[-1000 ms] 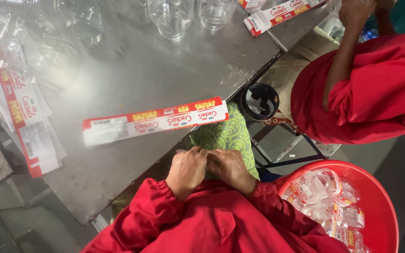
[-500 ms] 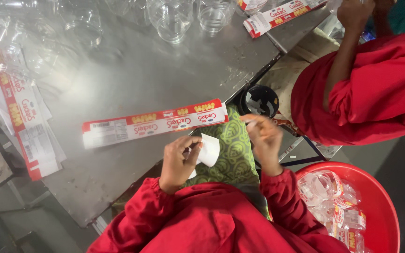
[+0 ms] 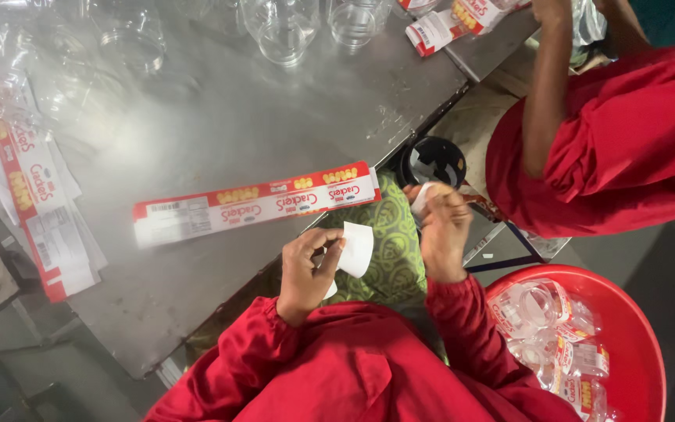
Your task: The person applies adhesive labels to clear plastic jars by hand and places them into a red bucket.
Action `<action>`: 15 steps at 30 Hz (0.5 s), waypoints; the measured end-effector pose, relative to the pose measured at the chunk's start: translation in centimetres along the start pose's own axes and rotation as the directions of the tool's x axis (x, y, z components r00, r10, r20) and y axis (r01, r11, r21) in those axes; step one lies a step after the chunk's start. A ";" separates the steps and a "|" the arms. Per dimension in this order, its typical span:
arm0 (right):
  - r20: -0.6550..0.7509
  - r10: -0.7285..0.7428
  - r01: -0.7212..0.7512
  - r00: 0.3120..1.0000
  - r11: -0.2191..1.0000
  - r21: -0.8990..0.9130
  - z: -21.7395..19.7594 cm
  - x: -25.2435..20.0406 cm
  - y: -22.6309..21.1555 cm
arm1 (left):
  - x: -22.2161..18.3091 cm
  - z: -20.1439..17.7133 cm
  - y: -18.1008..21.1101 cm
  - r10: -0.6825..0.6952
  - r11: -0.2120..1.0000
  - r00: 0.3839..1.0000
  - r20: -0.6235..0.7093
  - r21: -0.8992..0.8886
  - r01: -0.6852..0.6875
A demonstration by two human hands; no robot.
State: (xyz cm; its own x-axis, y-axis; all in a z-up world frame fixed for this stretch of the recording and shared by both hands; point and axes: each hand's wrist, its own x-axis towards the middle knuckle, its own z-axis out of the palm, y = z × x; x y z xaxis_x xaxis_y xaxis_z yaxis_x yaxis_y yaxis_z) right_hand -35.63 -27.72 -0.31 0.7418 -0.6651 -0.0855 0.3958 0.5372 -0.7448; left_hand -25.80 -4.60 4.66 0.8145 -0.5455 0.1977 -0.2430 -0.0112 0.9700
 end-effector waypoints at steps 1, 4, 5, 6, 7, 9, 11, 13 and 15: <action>-0.032 -0.225 0.195 0.974 0.899 -0.392 -0.1 1.0 -0.5 | 0.0 -0.1 -0.1 -0.001 0.998 1.000 0.006 -0.060 0.001; 0.333 -0.499 0.429 0.800 0.087 -0.899 -0.9 4.2 -2.4 | -0.2 -0.1 -0.5 -0.018 0.997 1.000 0.017 -0.079 0.019; 0.622 -0.373 0.439 0.689 -0.467 -0.767 -1.2 5.0 -2.9 | -0.1 -0.2 -0.9 -0.029 0.999 0.999 0.018 -0.037 0.030; 0.624 -0.377 0.442 0.684 -0.467 -0.766 -1.5 5.0 -3.1 | -0.1 -0.2 -1.3 -0.023 0.999 1.000 0.016 -0.034 0.024; 0.595 -0.360 0.420 0.719 -0.456 -0.785 -1.6 4.8 -3.0 | -0.4 -0.3 -1.8 -0.048 0.999 0.999 0.008 0.004 0.048; 0.564 -0.337 0.401 0.753 -0.444 -0.801 -1.5 3.6 -2.9 | -0.7 -0.4 -3.5 -0.077 0.996 0.997 -0.004 0.042 0.077; 0.425 -0.406 0.368 0.809 -0.215 -0.905 -0.9 1.4 -3.2 | -0.5 -0.2 -5.6 -0.191 0.916 0.979 -0.069 -0.371 0.153; 0.434 -0.376 0.436 0.819 -0.086 -0.896 0.6 -1.7 -3.1 | -0.5 -0.1 -7.3 -0.265 0.860 0.955 -0.131 -0.480 0.173; 0.541 -0.371 0.598 0.755 0.052 -0.799 2.5 -4.1 -1.5 | -0.2 0.3 -8.6 -0.337 0.795 0.921 -0.196 -0.583 0.167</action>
State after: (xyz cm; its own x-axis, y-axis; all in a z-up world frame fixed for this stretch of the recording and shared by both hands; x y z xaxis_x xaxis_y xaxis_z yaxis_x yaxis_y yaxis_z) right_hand -37.90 -24.53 2.78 0.7056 -0.4209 0.5701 0.0317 -0.7849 -0.6188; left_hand -24.04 -4.59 -3.78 0.9352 -0.3341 -0.1172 0.2500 0.3888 0.8868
